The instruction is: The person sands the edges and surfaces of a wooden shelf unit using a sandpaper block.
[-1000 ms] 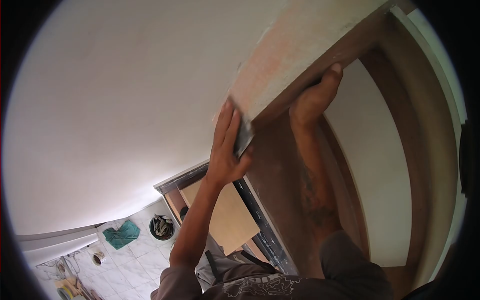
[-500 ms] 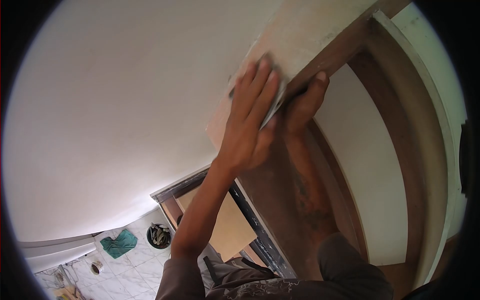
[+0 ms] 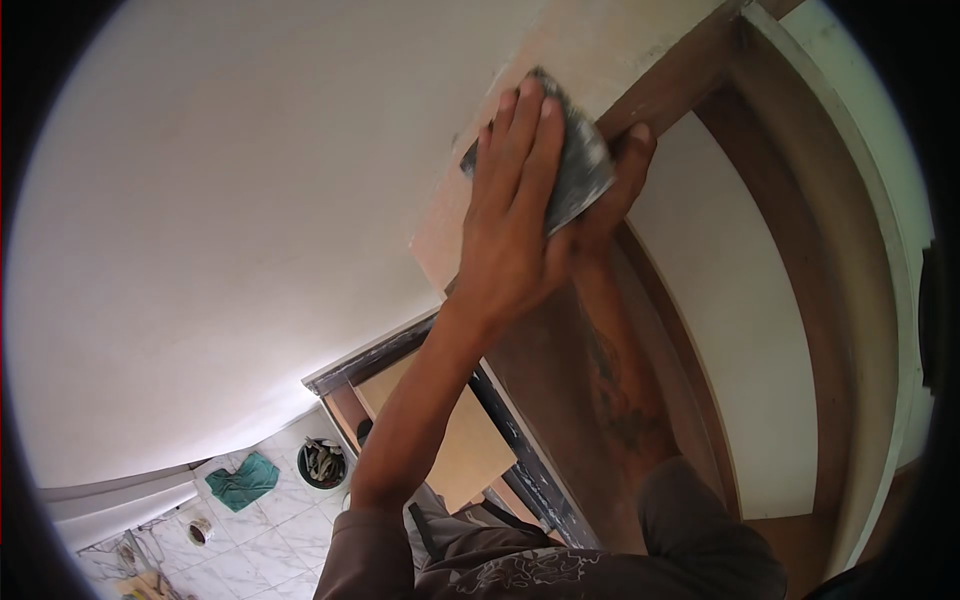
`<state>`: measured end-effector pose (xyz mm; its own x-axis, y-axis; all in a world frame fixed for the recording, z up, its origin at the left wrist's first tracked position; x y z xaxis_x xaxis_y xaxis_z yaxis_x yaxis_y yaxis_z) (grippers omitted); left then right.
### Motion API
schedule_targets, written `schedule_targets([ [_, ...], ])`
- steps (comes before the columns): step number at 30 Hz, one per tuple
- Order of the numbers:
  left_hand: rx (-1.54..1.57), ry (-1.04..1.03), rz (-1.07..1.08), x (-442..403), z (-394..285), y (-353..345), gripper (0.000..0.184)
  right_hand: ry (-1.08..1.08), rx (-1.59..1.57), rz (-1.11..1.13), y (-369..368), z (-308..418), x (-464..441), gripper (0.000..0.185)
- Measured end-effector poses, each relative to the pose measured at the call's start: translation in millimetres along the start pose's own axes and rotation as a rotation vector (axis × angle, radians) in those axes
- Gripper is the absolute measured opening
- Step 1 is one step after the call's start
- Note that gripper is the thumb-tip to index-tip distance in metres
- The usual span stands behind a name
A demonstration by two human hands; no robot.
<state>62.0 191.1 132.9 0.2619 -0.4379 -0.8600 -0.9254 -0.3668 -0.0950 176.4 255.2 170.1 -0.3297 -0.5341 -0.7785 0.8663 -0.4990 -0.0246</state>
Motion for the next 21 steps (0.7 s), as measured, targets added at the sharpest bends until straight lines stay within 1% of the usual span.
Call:
schedule_targets([
  [1,-0.008,0.001,0.004,8.0,7.1,0.8,0.07,0.017,-0.022,-0.003,-1.6,2.6,-0.3,0.048],
  [2,-0.034,0.073,0.03,28.6,14.9,5.8,0.07,0.034,-0.043,-0.002,-4.1,4.9,0.2,0.047],
  [5,-0.041,0.259,0.066,125.0,45.3,18.1,0.07,0.037,-0.06,-0.005,-4.8,4.0,1.7,0.047],
  [8,-0.013,0.251,0.066,138.8,42.5,23.0,0.07,0.018,-0.067,-0.012,-6.8,6.6,5.0,0.047],
  [9,-0.008,0.229,0.043,133.8,44.0,18.3,0.069,0.016,-0.074,-0.022,-7.6,8.3,3.6,0.046],
  [10,0.002,0.209,0.025,110.5,38.1,12.4,0.068,0.025,-0.08,-0.021,-7.3,5.2,1.2,0.046],
  [12,0.033,0.061,0.032,41.6,12.4,4.4,0.066,0.039,-0.08,-0.016,-2.6,-8.3,-1.1,0.046],
  [14,0.013,-0.031,-0.009,-12.4,-8.6,-1.7,0.067,0.119,0.105,0.011,6.1,-16.9,3.2,0.047],
  [16,0.002,-0.023,0.002,-6.6,-2.1,-1.3,0.065,0.133,0.08,0.011,3.9,-17.3,2.9,0.047],
  [17,-0.005,-0.02,0.011,1.6,5.1,0.6,0.064,0.14,0.067,0.011,2.6,-17.2,2.6,0.047],
  [18,-0.018,0.035,0.027,23.8,15.9,6.2,0.064,0.114,0.016,0.006,-1.0,-8.6,2.6,0.048],
  [19,-0.028,0.09,0.045,57.1,28.7,12.9,0.064,0.088,-0.033,-0.001,-3.7,-2.2,2.7,0.048],
  [20,-0.034,0.141,0.048,98.4,47.4,17.1,0.064,0.112,-0.056,-0.021,-5.5,0.2,2.9,0.046],
  [21,-0.041,0.193,0.048,129.7,57.3,20.1,0.064,0.07,-0.062,-0.012,-4.5,1.4,3.6,0.048],
])
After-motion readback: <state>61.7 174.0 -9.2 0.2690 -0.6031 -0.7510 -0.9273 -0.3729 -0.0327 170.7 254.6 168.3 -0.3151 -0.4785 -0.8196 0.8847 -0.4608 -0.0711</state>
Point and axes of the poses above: each hand's wrist, its own x-axis away from the middle knuckle, its own y-axis out of the back of the hand, z = x × y, the point moved 3 cm from there along -x, towards the middle knuckle, and after that the axes turned 1 degree about -z, right-handed, at the moved point
